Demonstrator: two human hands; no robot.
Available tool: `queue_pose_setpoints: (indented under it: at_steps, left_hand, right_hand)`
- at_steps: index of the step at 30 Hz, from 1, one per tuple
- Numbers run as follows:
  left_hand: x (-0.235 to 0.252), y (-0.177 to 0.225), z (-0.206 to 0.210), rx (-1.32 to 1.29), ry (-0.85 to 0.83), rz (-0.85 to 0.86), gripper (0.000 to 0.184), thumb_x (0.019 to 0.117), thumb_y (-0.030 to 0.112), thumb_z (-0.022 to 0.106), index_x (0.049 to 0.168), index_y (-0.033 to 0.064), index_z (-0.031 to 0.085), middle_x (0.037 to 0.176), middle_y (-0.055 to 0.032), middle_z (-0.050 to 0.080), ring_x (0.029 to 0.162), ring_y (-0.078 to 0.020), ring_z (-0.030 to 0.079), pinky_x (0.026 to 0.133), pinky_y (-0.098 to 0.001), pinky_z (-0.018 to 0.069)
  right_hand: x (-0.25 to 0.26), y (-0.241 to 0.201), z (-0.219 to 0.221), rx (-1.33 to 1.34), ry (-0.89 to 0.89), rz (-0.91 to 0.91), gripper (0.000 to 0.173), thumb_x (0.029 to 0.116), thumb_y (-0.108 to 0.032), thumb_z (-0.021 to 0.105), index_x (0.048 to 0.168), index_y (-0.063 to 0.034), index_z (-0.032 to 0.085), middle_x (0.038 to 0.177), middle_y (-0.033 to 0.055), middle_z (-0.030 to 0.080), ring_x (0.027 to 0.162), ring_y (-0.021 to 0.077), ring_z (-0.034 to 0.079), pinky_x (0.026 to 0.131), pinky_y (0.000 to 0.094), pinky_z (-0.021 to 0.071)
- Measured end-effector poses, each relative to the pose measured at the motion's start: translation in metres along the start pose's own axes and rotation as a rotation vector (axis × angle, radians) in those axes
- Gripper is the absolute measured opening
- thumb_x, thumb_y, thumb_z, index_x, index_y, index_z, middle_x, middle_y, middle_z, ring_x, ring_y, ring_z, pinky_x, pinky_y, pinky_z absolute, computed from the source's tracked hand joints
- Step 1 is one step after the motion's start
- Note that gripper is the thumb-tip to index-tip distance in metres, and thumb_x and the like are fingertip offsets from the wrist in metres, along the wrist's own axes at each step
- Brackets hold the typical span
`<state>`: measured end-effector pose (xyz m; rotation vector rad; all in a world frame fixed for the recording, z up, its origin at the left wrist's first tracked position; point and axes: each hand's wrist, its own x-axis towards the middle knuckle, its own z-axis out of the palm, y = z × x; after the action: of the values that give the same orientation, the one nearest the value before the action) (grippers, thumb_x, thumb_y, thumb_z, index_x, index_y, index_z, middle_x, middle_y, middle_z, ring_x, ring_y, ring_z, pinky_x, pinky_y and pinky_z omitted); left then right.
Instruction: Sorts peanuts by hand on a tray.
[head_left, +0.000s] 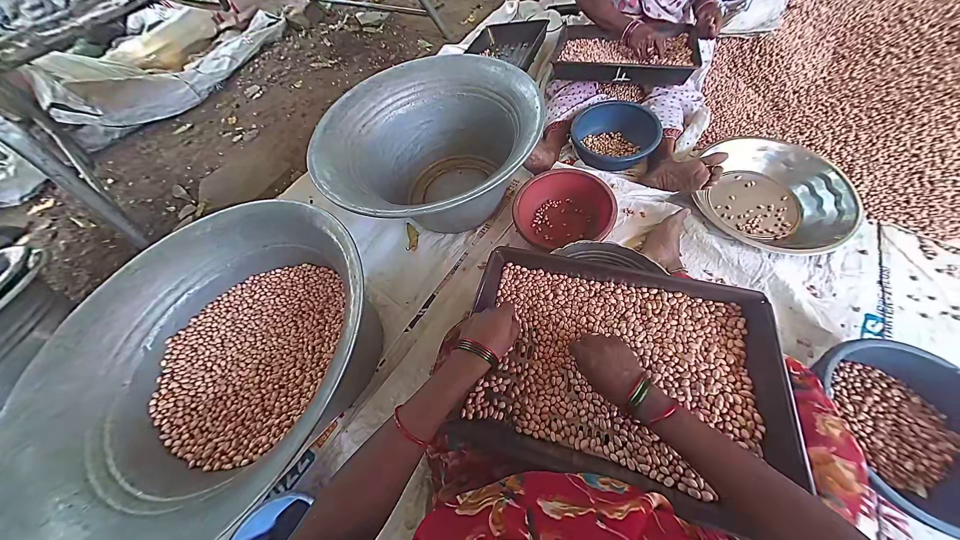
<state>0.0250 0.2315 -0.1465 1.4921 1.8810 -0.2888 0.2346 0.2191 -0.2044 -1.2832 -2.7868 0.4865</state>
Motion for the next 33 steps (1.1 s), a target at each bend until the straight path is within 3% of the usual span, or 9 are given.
queue_pose_setpoints:
  at_steps: [1,3,5,8,13,15,19,27,33]
  left_hand:
    - [-0.001,-0.008,-0.001,-0.184,0.030,0.069,0.035,0.1096,0.018,0.042,0.133,-0.0033,0.058,0.118,-0.0237,0.066,0.109,-0.0351,0.066,0.096,-0.0508,0.0495]
    - [-0.003,-0.025,0.009,-0.719,0.132,0.224,0.019,0.1064,0.008,0.047,0.111,-0.0032,0.061,0.070,-0.0041,0.052,0.056,-0.0100,0.050,0.056,-0.0237,0.0434]
    - [-0.003,-0.035,0.024,-1.417,0.095,0.371,0.024,0.1032,0.000,0.034,0.093,0.0080,0.054,0.051,0.0108,0.045,0.039,0.0029,0.041,0.040,-0.0127,0.0351]
    - [-0.001,-0.048,0.039,-1.758,-0.031,0.522,0.038,0.1010,0.013,0.022,0.092,0.0189,0.059,0.055,0.0132,0.055,0.041,0.0054,0.045,0.040,-0.0110,0.0366]
    - [-0.017,-0.021,0.050,-1.523,-0.125,0.022,0.021,0.1109,0.014,0.036,0.102,0.0066,0.054,0.062,0.0036,0.049,0.041,-0.0006,0.036,0.038,-0.0143,0.0295]
    - [-0.013,-0.017,0.058,-1.443,-0.222,-0.066,0.026,0.1125,0.024,0.037,0.103,0.0075,0.055,0.063,0.0031,0.050,0.041,-0.0018,0.036,0.039,-0.0154,0.0302]
    - [-0.009,-0.016,0.065,-1.480,-0.307,-0.094,0.043,0.1134,0.039,0.029,0.092,0.0111,0.055,0.058,0.0048,0.050,0.039,-0.0009,0.036,0.038,-0.0151,0.0295]
    - [-0.013,-0.015,0.056,-1.693,-0.136,-0.103,0.038,0.1136,0.031,0.031,0.088,0.0107,0.051,0.057,0.0043,0.044,0.039,-0.0020,0.035,0.038,-0.0153,0.0296]
    - [-0.011,-0.023,0.054,-1.935,0.130,0.076,0.045,0.1139,0.027,0.023,0.079,0.0126,0.047,0.057,0.0040,0.051,0.037,-0.0009,0.038,0.036,-0.0136,0.0317]
  right_hand:
    - [0.005,-0.005,-0.004,-0.014,-0.117,0.051,0.022,0.0988,0.003,0.051,0.107,0.0097,0.070,0.103,0.0293,0.071,0.096,0.0475,0.071,0.079,0.0593,0.0545]
    - [0.018,-0.014,-0.015,-0.021,-0.351,0.152,0.028,0.1027,0.002,0.045,0.121,0.0096,0.065,0.119,0.0311,0.066,0.110,0.0486,0.066,0.089,0.0607,0.0497]
    - [0.027,-0.019,-0.025,-0.037,-0.516,0.209,0.032,0.1051,-0.001,0.043,0.131,0.0067,0.060,0.127,0.0305,0.063,0.116,0.0487,0.063,0.093,0.0616,0.0483]
    - [0.030,-0.019,-0.024,-0.049,-0.581,0.223,0.033,0.1077,-0.008,0.042,0.135,0.0038,0.057,0.126,0.0306,0.064,0.114,0.0494,0.064,0.091,0.0627,0.0495]
    - [0.018,-0.017,-0.030,0.192,-0.426,0.203,0.033,0.1080,-0.017,0.046,0.124,0.0072,0.062,0.118,0.0278,0.067,0.109,0.0444,0.067,0.091,0.0597,0.0496]
    - [0.015,-0.025,-0.046,0.371,-0.291,0.102,0.031,0.1053,-0.015,0.052,0.120,0.0077,0.065,0.107,0.0261,0.069,0.097,0.0410,0.068,0.086,0.0561,0.0510]
    - [0.034,-0.030,-0.068,0.300,-0.067,-0.025,0.033,0.1050,-0.010,0.049,0.126,0.0070,0.067,0.116,0.0291,0.070,0.106,0.0453,0.070,0.091,0.0587,0.0528]
    - [0.091,0.001,-0.035,-0.064,-0.297,0.176,0.035,0.1078,-0.006,0.039,0.133,0.0063,0.060,0.134,0.0312,0.059,0.123,0.0495,0.059,0.098,0.0622,0.0466]
    - [0.119,-0.007,-0.049,0.220,-0.108,0.042,0.033,0.1069,-0.011,0.048,0.131,0.0058,0.064,0.134,0.0271,0.063,0.125,0.0436,0.061,0.104,0.0579,0.0466]
